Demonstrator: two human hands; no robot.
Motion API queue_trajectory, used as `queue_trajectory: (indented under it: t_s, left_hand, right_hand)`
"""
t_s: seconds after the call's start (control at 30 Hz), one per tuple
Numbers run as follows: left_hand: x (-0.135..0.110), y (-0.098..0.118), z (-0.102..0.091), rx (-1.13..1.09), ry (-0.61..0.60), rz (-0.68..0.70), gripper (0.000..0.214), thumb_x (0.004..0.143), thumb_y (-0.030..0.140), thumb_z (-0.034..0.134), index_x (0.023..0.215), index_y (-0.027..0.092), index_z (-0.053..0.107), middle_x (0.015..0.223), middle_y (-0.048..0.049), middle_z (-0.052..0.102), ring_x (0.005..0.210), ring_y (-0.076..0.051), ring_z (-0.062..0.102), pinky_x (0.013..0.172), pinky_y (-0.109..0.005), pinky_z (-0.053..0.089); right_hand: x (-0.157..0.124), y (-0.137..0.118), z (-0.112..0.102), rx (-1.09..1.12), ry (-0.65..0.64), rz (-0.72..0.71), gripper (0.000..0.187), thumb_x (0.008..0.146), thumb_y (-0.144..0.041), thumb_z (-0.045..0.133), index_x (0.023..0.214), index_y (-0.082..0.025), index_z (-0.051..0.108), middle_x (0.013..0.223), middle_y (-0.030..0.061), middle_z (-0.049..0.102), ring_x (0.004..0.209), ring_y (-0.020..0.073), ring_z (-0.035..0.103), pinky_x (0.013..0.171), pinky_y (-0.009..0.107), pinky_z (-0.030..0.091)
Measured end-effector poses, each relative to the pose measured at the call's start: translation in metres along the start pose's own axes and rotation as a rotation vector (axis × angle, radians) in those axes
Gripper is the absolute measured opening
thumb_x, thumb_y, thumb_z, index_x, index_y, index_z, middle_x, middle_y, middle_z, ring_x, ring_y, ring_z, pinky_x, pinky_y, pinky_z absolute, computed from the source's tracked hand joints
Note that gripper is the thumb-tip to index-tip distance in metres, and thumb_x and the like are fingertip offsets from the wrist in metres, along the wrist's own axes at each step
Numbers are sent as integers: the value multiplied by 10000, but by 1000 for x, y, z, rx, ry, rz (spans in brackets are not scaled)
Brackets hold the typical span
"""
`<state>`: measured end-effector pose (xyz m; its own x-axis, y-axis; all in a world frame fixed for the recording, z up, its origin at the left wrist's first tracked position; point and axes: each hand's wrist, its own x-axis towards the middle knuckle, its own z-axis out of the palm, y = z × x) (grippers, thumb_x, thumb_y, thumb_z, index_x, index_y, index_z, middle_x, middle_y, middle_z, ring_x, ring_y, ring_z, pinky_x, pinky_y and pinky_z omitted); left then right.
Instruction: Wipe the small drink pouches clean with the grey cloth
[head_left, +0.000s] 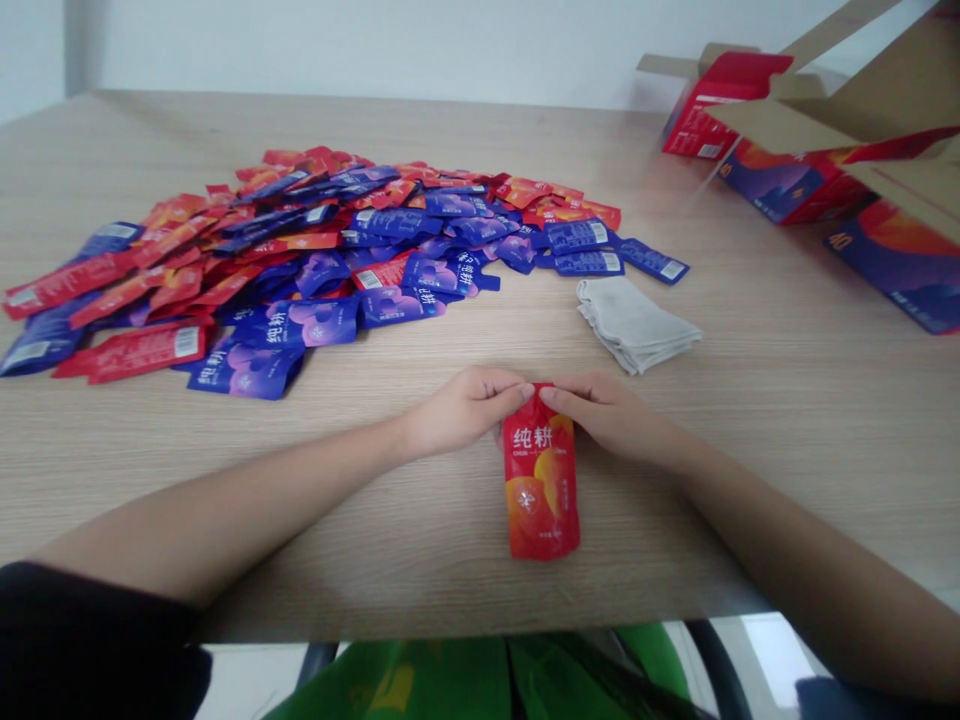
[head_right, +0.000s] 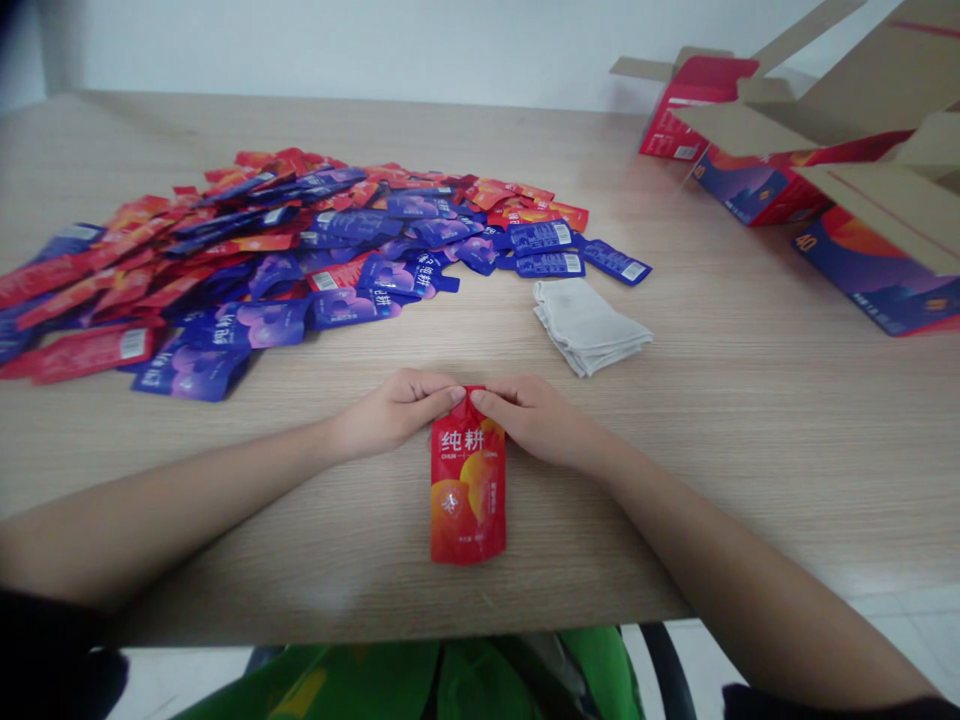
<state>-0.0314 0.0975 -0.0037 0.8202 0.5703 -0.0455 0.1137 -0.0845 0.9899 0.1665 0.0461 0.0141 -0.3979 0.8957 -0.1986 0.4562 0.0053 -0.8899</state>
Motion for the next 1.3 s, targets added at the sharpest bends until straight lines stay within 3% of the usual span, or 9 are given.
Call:
queue_trajectory:
  t_s: [0.27, 0.5, 0.67, 0.83, 1.1, 1.3]
  left_hand:
    - [1, -3, -1, -64, -53, -12, 280, 944, 355, 520, 861, 128, 661, 788, -22, 665, 688, -117, 582, 677, -252, 466]
    - [1, -1, 0, -57, -38, -33, 267, 956, 332, 509, 851, 132, 653, 782, -18, 671, 683, -112, 591, 655, -236, 465]
    - [3, -3, 0, -132, -49, -18, 233, 957, 319, 507, 923, 131, 641, 835, -27, 678, 720, -121, 604, 698, -257, 478]
    - [0, -3, 1, -109, -1, -24, 270, 966, 347, 482, 926, 133, 643, 831, -18, 666, 711, -118, 591, 690, -255, 462]
    - [2, -5, 0, -138, -4, -28, 262, 948, 361, 517, 917, 134, 643, 847, -26, 683, 726, -122, 606, 695, -254, 468]
    - [2, -4, 2, -205, -22, -36, 240, 925, 366, 579, 935, 135, 643, 836, -29, 694, 707, -123, 626, 671, -248, 473]
  right_hand:
    - [-1, -4, 6, -137, 61, 5, 372, 927, -422, 427, 635, -204, 501, 581, -31, 462, 554, 116, 408, 526, 274, 279]
    - [-1, -1, 4, -85, 3, -43, 292, 916, -361, 433, 725, -194, 579, 696, 2, 597, 636, 135, 508, 597, 276, 368]
    - [1, -1, 6, -76, 138, -71, 268, 918, -342, 451, 770, -193, 618, 755, 21, 651, 686, 154, 547, 626, 282, 397]
    - [3, 1, 2, 91, 91, -54, 270, 915, -383, 481, 827, -189, 648, 794, 24, 667, 727, 165, 579, 658, 286, 444]
    - [3, -1, 4, -26, 125, -111, 246, 923, -320, 494, 896, -184, 697, 852, 28, 712, 762, 165, 608, 694, 286, 446]
    - [3, 1, 1, 50, 87, -78, 247, 899, -348, 503, 891, -180, 684, 851, 35, 705, 796, 181, 623, 711, 301, 472]
